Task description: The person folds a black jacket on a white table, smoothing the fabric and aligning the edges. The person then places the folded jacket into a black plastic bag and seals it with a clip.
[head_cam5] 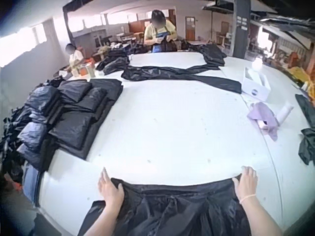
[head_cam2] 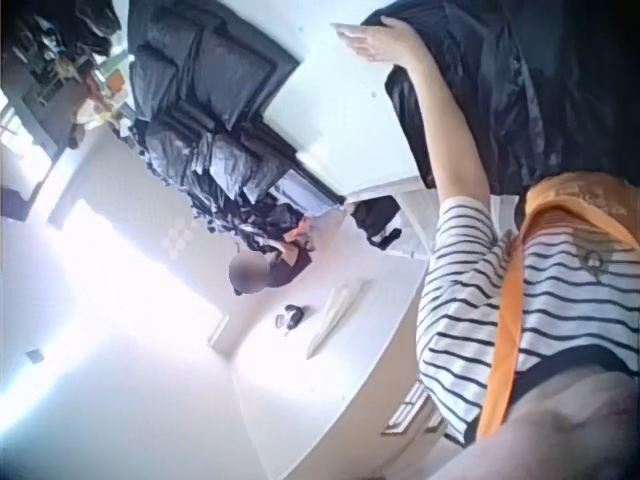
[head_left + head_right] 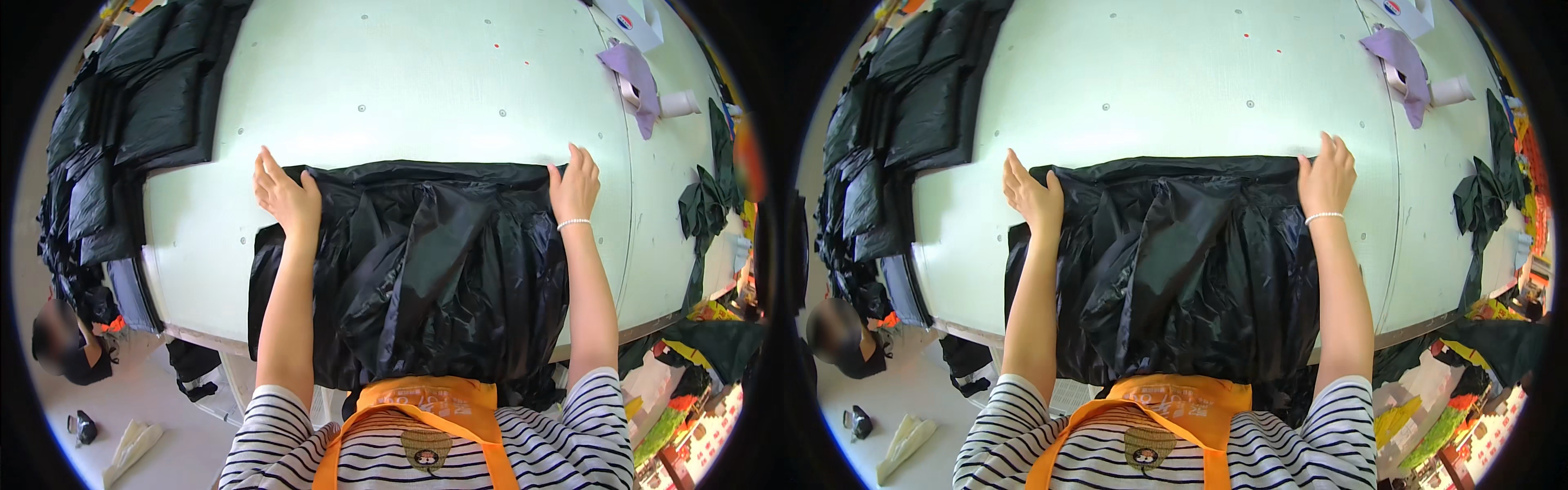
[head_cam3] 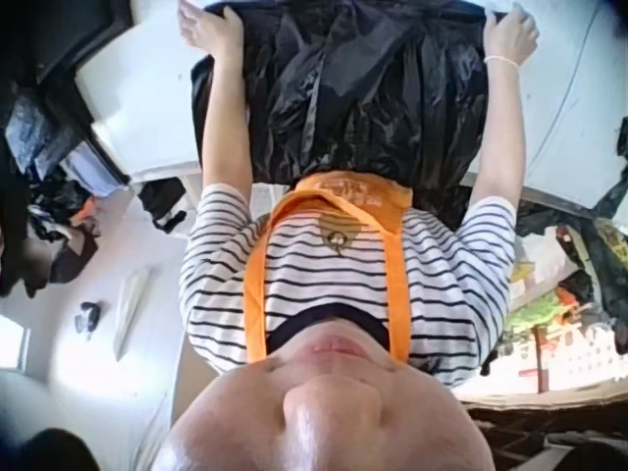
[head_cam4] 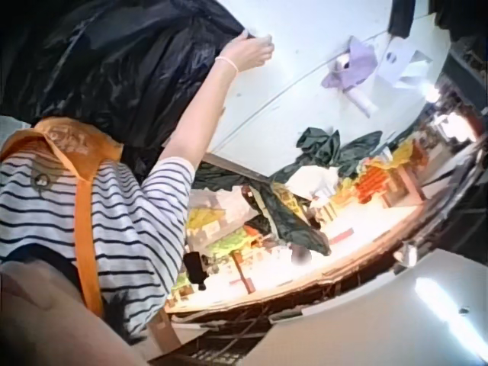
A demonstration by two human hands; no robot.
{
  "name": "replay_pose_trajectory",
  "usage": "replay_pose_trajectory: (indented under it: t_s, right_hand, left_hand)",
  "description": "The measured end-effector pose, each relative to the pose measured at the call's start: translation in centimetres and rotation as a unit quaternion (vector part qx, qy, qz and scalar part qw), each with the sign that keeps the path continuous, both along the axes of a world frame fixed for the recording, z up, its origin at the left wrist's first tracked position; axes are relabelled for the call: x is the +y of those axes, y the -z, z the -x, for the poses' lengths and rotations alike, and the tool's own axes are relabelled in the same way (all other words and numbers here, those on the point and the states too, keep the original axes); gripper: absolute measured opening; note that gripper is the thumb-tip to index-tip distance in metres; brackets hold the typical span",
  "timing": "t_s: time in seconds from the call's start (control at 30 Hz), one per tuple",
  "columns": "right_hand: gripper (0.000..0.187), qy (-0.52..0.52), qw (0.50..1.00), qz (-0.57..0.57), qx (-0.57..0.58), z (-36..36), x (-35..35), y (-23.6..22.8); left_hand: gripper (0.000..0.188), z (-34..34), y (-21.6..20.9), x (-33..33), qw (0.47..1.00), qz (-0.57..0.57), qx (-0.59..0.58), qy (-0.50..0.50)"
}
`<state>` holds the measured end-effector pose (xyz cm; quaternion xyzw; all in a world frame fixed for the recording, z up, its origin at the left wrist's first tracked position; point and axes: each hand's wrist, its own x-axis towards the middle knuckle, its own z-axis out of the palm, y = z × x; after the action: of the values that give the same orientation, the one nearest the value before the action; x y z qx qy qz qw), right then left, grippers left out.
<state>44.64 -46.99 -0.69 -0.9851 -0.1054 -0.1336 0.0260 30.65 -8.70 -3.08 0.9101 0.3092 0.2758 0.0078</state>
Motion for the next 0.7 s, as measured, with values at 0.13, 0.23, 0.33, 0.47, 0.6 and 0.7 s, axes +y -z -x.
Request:
replay_pose_trajectory:
  t_s: [0.13,0.23,0.33,0.47,0.6,0.7]
  right_hand:
    - [0.028,-0.197,0.962,-0.140,0.128,4.2,7.7,-2.3]
    - [0.043,-0.171,0.972,-0.038,0.153,7.6,9.3,1.9]
    - [0.058,-0.149,0.970,-0.005,0.192,8.5,9.2,3.6]
    - [0.060,-0.149,0.972,-0.005,0.182,7.9,9.1,4.1]
    - [0.058,-0.166,0.968,-0.063,0.176,7.7,8.4,4.7]
    - [0.043,-0.168,0.868,-0.385,0.264,5.8,6.3,4.0]
  left_hand:
    - [0.043,0.4,-0.9,-4.1,0.908,0.178,0.118,0.360]
    - [0.046,0.5,0.3,-6.0,0.915,0.158,0.150,0.340]
    - [0.051,1.2,0.8,-5.9,0.901,0.141,0.251,0.325]
    - [0.057,0.7,1.6,-5.6,0.910,0.139,0.223,0.320]
    - [0.076,0.7,2.1,-5.7,0.943,0.142,0.139,0.268]
    - [0.084,-0.2,1.4,-5.6,0.939,0.080,0.242,0.231]
